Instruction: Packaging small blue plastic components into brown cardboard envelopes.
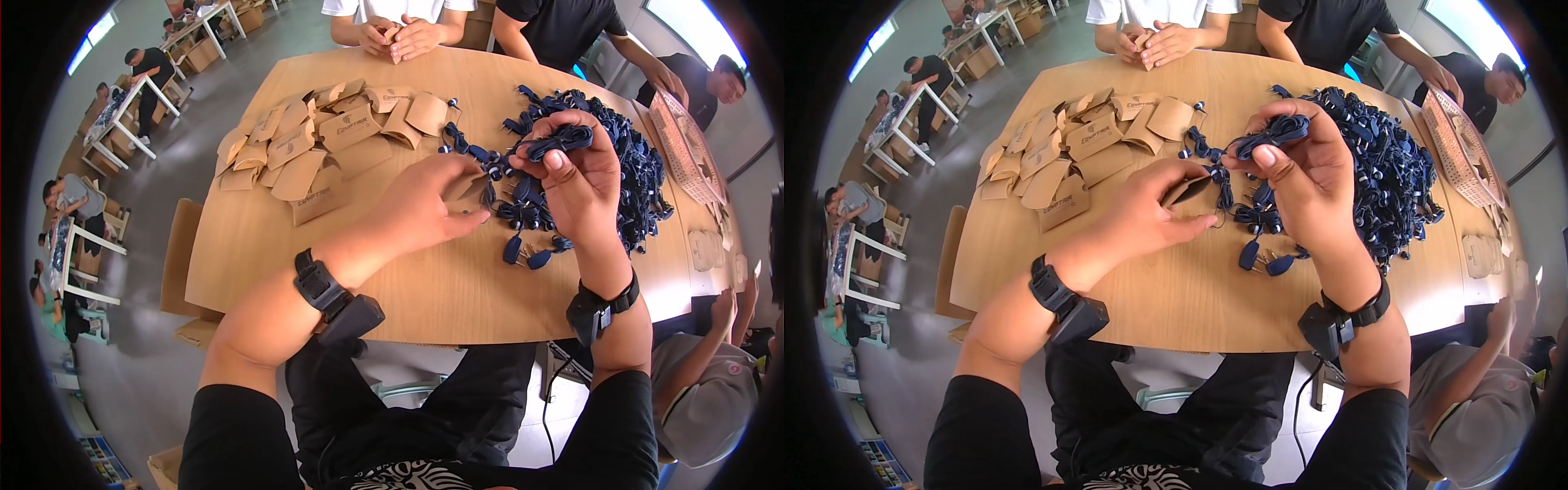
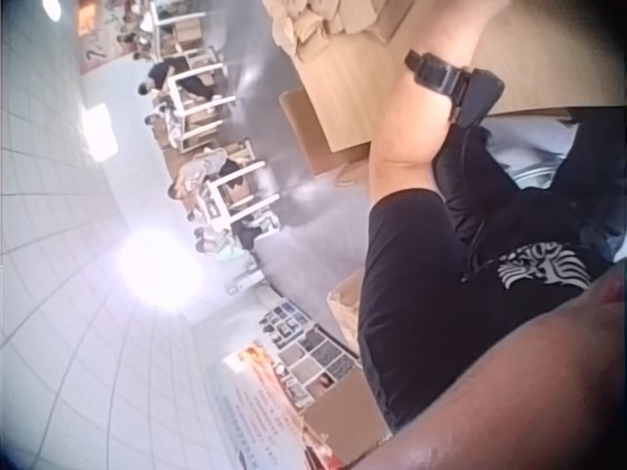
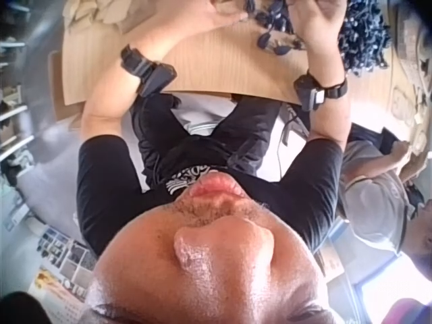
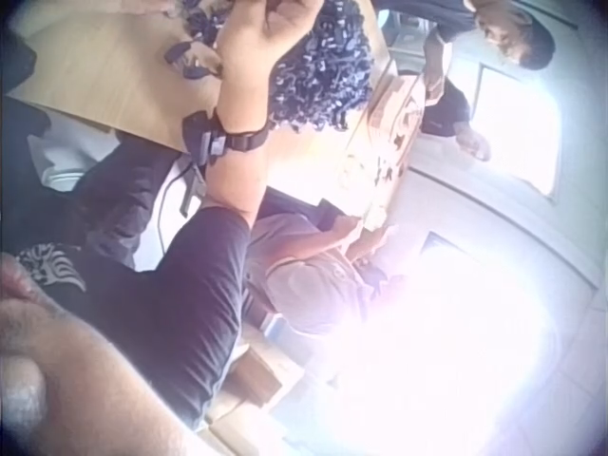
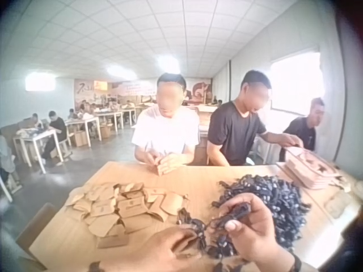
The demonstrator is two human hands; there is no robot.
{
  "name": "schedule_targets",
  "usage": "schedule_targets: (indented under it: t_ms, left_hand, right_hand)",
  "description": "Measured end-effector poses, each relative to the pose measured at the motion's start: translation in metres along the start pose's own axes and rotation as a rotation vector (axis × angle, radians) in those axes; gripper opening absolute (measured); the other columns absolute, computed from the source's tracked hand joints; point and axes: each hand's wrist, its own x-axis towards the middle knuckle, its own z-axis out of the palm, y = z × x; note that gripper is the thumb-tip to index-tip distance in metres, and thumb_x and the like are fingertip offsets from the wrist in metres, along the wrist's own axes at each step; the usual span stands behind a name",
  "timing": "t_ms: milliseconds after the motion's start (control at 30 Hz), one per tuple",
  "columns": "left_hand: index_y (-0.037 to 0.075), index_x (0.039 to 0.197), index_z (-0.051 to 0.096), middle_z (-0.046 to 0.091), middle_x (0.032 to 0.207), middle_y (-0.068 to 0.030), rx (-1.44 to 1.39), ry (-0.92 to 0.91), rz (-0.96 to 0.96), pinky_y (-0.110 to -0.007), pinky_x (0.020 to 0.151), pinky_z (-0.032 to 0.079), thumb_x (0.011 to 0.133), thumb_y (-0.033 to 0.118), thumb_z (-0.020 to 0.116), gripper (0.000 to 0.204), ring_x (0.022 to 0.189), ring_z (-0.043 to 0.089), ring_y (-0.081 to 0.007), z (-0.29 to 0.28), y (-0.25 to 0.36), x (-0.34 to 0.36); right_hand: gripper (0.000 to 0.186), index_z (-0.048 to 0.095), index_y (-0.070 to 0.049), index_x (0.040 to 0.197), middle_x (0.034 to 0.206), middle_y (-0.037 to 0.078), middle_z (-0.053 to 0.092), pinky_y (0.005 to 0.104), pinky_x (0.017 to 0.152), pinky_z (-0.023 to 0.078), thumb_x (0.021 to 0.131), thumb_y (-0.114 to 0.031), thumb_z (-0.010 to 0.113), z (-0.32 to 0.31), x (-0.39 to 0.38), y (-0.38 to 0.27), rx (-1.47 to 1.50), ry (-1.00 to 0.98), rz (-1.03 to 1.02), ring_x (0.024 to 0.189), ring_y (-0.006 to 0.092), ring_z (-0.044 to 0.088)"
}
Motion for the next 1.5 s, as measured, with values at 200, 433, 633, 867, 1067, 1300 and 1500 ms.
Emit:
schedule_targets:
  t_ms: [200,433,633,867,1067,1300,1500]
  left_hand:
    - [-0.001,0.106,0.063,0.066,0.096,-0.0117,0.098,-0.017,-0.073,-0.028,0.08,0.05,0.07,0.024,0.083,0.049,0.09,0.064,-0.0153,0.0,0.012,0.0]
    - [0.0,0.108,0.064,0.067,0.092,-0.0071,-0.047,-0.095,-0.181,-0.028,0.075,0.05,0.071,0.024,0.082,0.047,0.082,0.061,-0.013,0.001,0.008,0.001]
    - [0.004,0.095,0.065,0.062,0.082,0.0012,-0.153,-0.05,-0.172,-0.025,0.072,0.048,0.07,0.026,0.086,0.039,0.077,0.056,-0.009,0.005,0.002,0.0]
    - [0.007,0.085,0.063,0.06,0.079,0.0041,-0.403,-0.245,-0.211,-0.025,0.068,0.045,0.067,0.023,0.089,0.036,0.072,0.053,-0.0071,0.0,0.011,-0.002]
    - [0.007,0.089,0.062,0.06,0.081,0.0036,-0.565,-0.185,-0.135,-0.024,0.068,0.045,0.069,0.018,0.086,0.033,0.073,0.053,-0.0069,0.004,0.012,-0.001]
    - [0.003,0.116,0.063,0.061,0.09,0.0001,-0.56,-0.141,-0.308,-0.024,0.073,0.049,0.07,0.015,0.086,0.053,0.081,0.056,-0.0075,0.004,0.005,0.0]
    - [0.002,0.115,0.063,0.064,0.095,-0.0025,-0.481,-0.166,-0.281,-0.025,0.075,0.052,0.069,0.017,0.087,0.054,0.084,0.058,-0.0087,0.006,0.009,-0.001]
  right_hand:
    - [0.032,0.048,-0.001,0.119,0.107,0.015,0.058,0.0415,0.086,0.058,0.089,0.002,0.059,0.003,-0.005,0.0,0.07,-0.049,-0.004,0.099,0.0242,0.065]
    - [0.033,0.049,-0.001,0.119,0.106,0.015,0.058,0.0419,0.083,0.059,0.089,-0.001,0.063,0.005,-0.004,0.001,0.181,-0.114,0.001,0.094,0.0262,0.066]
    - [0.035,0.049,0.0,0.119,0.104,0.016,0.059,0.0418,0.083,0.059,0.088,-0.002,0.064,0.008,-0.007,0.002,0.238,-0.136,0.033,0.092,0.0275,0.068]
    - [0.037,0.052,0.001,0.116,0.098,0.014,0.061,0.0388,0.084,0.056,0.084,-0.004,0.069,0.003,-0.004,0.001,0.163,-0.157,0.104,0.09,0.0259,0.068]
    - [0.035,0.053,0.0,0.113,0.096,0.013,0.062,0.0405,0.088,0.053,0.083,-0.007,0.071,0.004,-0.005,-0.002,-0.04,-0.173,-0.006,0.098,0.0262,0.065]
    - [0.033,0.052,-0.001,0.111,0.095,0.011,0.059,0.0423,0.089,0.052,0.084,-0.009,0.071,0.017,-0.017,-0.007,-0.163,-0.193,-0.059,0.098,0.0312,0.065]
    - [0.033,0.05,0.003,0.113,0.099,0.013,0.06,0.0358,0.086,0.055,0.084,0.007,0.066,0.018,-0.016,-0.001,-0.302,-0.183,-0.099,0.103,0.0273,0.064]
